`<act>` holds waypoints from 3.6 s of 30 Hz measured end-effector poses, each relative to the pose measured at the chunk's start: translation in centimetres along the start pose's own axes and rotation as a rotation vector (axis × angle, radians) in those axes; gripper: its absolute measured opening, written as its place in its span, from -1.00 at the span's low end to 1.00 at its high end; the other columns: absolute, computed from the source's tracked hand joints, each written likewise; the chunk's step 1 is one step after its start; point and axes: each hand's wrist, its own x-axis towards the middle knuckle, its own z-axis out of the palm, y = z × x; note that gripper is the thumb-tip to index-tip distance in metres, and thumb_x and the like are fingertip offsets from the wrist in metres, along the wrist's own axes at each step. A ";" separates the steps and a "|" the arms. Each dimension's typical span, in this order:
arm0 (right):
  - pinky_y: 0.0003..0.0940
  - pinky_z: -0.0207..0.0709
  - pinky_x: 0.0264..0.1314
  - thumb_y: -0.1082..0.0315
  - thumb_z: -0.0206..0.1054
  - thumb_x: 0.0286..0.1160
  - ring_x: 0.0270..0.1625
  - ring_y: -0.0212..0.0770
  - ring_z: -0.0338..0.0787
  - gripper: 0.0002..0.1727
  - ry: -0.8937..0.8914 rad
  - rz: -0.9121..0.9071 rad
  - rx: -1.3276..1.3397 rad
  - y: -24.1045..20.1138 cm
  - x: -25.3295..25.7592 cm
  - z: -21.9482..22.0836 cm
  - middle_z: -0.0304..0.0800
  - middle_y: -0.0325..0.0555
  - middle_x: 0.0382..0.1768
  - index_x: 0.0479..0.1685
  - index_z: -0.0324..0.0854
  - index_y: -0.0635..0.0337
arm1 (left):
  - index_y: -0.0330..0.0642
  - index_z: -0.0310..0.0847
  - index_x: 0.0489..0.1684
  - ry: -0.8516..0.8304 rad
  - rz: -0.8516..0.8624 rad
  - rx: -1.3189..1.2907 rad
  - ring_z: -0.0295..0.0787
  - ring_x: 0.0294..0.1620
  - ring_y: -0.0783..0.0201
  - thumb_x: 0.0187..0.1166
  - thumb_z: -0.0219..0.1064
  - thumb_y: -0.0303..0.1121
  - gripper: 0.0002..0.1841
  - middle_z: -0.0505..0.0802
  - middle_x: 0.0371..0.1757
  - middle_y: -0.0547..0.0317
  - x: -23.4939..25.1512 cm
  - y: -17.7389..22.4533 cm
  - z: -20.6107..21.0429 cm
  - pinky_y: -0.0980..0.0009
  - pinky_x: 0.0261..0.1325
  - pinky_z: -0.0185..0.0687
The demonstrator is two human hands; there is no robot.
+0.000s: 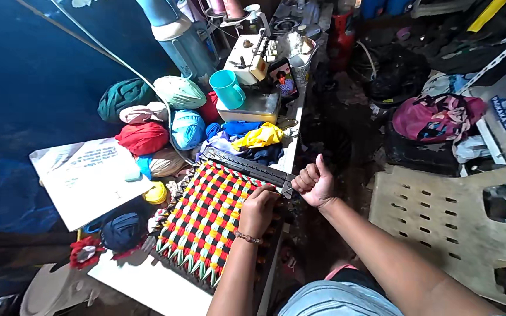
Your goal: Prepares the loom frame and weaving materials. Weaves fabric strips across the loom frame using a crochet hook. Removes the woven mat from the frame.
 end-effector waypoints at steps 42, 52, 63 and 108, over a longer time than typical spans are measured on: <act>-0.62 0.24 -0.55 0.04 0.20 0.65 -0.69 -0.65 0.34 -0.44 -0.502 -0.135 -0.559 -0.6 0.3 1.3 0.28 -0.62 -0.83 -0.88 0.31 -0.20 | -0.40 0.78 -0.19 0.040 -0.375 0.121 0.74 0.31 -0.23 0.47 0.40 -0.53 -0.89 0.79 0.24 -0.29 0.9 5.8 2.1 -0.05 0.39 0.62; -0.54 0.09 -0.74 -0.05 -0.06 0.86 -0.86 -0.49 0.11 -0.36 0.013 0.181 -0.661 -2.4 1.5 9.5 0.05 -0.43 -0.90 -0.81 0.15 -0.11 | -0.43 0.75 -0.15 0.191 -0.226 0.145 0.77 0.26 -0.29 0.50 0.29 -0.65 -0.87 0.82 0.17 -0.32 0.4 5.3 2.9 -0.10 0.35 0.66; -0.41 0.41 -0.34 0.32 0.09 0.82 -0.49 -0.37 0.40 -0.85 -0.253 0.179 -1.096 -2.3 3.4 8.2 0.36 -0.18 -0.43 0.05 0.33 0.23 | -0.50 0.76 -0.10 0.089 -0.432 -0.019 0.79 0.21 -0.10 0.40 0.34 -0.67 -0.82 0.81 0.15 -0.31 1.2 5.9 0.6 0.11 0.34 0.66; -0.52 0.22 -0.73 -0.27 -0.34 0.83 -0.88 -0.45 0.24 -0.18 0.215 -0.020 0.057 -0.6 -0.7 2.5 0.16 -0.44 -0.97 -0.99 0.14 -0.15 | -0.28 0.90 -0.29 0.024 -0.002 0.004 0.93 0.11 -0.03 0.47 0.35 -0.57 -0.84 0.94 0.02 -0.13 -0.3 1.0 -0.9 0.14 0.20 0.81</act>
